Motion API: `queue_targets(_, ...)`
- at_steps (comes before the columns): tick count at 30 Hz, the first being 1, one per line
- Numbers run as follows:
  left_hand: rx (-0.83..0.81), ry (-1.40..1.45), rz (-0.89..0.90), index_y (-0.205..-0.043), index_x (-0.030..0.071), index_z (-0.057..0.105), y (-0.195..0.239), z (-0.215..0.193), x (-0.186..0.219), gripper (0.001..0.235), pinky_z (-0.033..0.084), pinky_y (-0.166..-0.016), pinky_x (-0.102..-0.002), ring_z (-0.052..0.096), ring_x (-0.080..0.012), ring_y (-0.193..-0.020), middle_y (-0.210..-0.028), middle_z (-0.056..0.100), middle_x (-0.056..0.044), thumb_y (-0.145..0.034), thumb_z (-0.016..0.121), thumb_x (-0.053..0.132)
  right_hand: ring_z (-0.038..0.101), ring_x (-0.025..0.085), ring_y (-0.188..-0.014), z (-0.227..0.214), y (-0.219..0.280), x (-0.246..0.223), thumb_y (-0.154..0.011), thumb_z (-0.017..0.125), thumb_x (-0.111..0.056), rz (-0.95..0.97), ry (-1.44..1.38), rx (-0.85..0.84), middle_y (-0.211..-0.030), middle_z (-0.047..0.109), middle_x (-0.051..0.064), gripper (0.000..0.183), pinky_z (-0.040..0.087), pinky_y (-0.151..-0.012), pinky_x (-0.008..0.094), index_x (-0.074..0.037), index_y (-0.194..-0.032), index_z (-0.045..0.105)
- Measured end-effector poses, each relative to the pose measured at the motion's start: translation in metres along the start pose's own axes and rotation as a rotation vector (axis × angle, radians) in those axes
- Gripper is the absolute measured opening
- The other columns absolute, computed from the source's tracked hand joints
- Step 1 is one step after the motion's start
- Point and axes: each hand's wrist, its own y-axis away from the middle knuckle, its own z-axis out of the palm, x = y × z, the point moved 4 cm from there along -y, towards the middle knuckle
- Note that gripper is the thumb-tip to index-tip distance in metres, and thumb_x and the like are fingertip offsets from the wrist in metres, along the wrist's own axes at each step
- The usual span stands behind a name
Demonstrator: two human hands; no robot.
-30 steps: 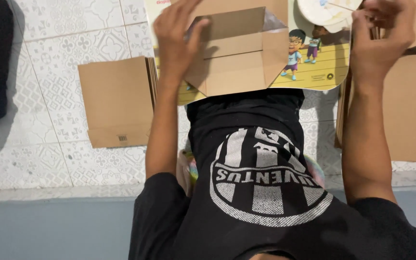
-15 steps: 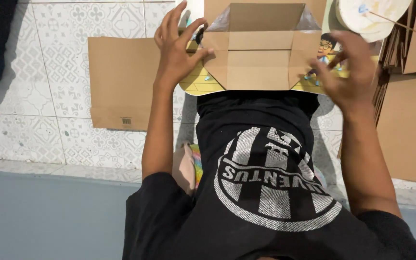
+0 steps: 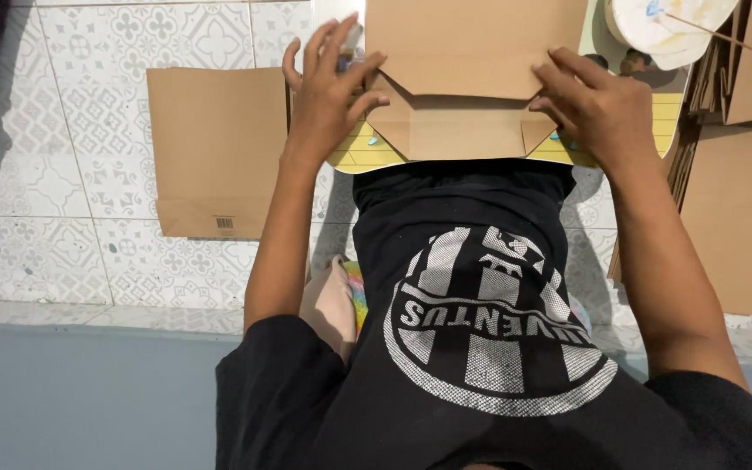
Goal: The person is sitting on the floor and applying glue to a piece of cardboard using a small brush. They spread the adhesive across the surface of the cardboard, which is resting on their lap.
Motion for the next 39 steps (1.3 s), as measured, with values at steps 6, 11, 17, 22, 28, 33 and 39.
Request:
queue_targets(6,0.145,-0.229,0.233,-0.124,0.015,0.067,0.016,-0.002,0.03,0.066,0.029,-0.108,-0.057,0.057,-0.0231,-0.133,-0.139,0.063,-0.003,-0.076,0.108,0.031,0.076,0.011,-0.081,-0.014,-0.009,-0.021,-0.099,0.07,-0.073,-0.032,0.199,-0.155,-0.151,0.069,-0.01,0.046,0.05,-0.05,0.025,-0.036,-0.125,0.077)
queue_targets(11,0.207,-0.244,0.17,-0.121,0.019,0.07,0.021,0.003,0.031,0.057,0.028,-0.108,-0.056,0.059,-0.0236,-0.129,-0.132,0.068,0.0,-0.079,0.107,0.033,0.072,0.021,-0.085,-0.008,-0.065,-0.048,-0.106,0.07,-0.054,-0.077,-0.07,-0.201,-0.138,0.071,-0.001,0.034,0.051,-0.058,0.033,-0.022,-0.097,0.076)
queue_targets(17,0.258,-0.172,0.055,-0.125,0.02,0.074,0.024,-0.002,0.037,0.035,0.014,-0.11,-0.074,0.047,-0.0227,-0.14,-0.124,0.076,0.009,-0.098,0.087,0.039,0.052,0.016,-0.069,0.039,-0.174,-0.129,-0.104,0.069,-0.014,0.436,-1.229,0.238,-0.077,0.058,0.006,0.025,0.041,-0.065,0.031,-0.005,-0.082,0.061)
queue_targets(22,0.252,-0.018,-0.102,-0.123,0.016,0.074,0.026,0.0,0.033,0.028,-0.003,-0.109,-0.082,0.047,-0.022,-0.141,-0.101,0.08,0.004,-0.095,0.078,0.016,0.029,0.01,-0.055,0.083,-0.189,-0.152,-0.102,0.056,-0.029,0.81,-1.474,0.442,-0.058,0.031,-0.003,0.049,0.028,-0.054,0.03,-0.014,-0.062,0.031)
queue_targets(28,0.207,-0.035,-0.235,-0.131,0.031,0.074,0.027,0.013,0.024,0.038,-0.006,-0.107,-0.085,0.048,-0.0157,-0.142,-0.146,0.06,-0.006,-0.096,0.086,0.039,0.026,0.006,-0.062,0.117,-0.14,-0.1,-0.095,0.059,-0.001,0.703,-1.284,0.378,-0.063,0.025,-0.006,0.048,0.02,-0.056,0.033,-0.018,-0.065,0.026)
queue_targets(33,0.235,0.013,-0.243,-0.128,0.03,0.075,0.026,0.011,0.026,0.03,-0.012,-0.105,-0.082,0.043,-0.0158,-0.143,-0.14,0.067,-0.005,-0.1,0.079,0.038,0.026,0.007,-0.052,0.124,-0.09,-0.027,-0.092,0.064,0.008,0.918,-1.549,0.478,-0.064,0.023,-0.006,0.052,0.02,-0.044,0.031,-0.021,-0.074,0.025)
queue_targets(39,0.246,0.07,-0.229,-0.126,0.024,0.077,0.025,0.0,0.033,0.025,-0.013,-0.105,-0.083,0.044,-0.0205,-0.143,-0.14,0.066,-0.009,-0.102,0.076,0.031,0.04,0.01,-0.061,0.097,-0.053,0.02,-0.114,0.064,-0.011,0.688,-0.9,0.311,-0.063,0.039,-0.001,0.051,0.035,-0.059,0.034,-0.015,-0.074,0.032)
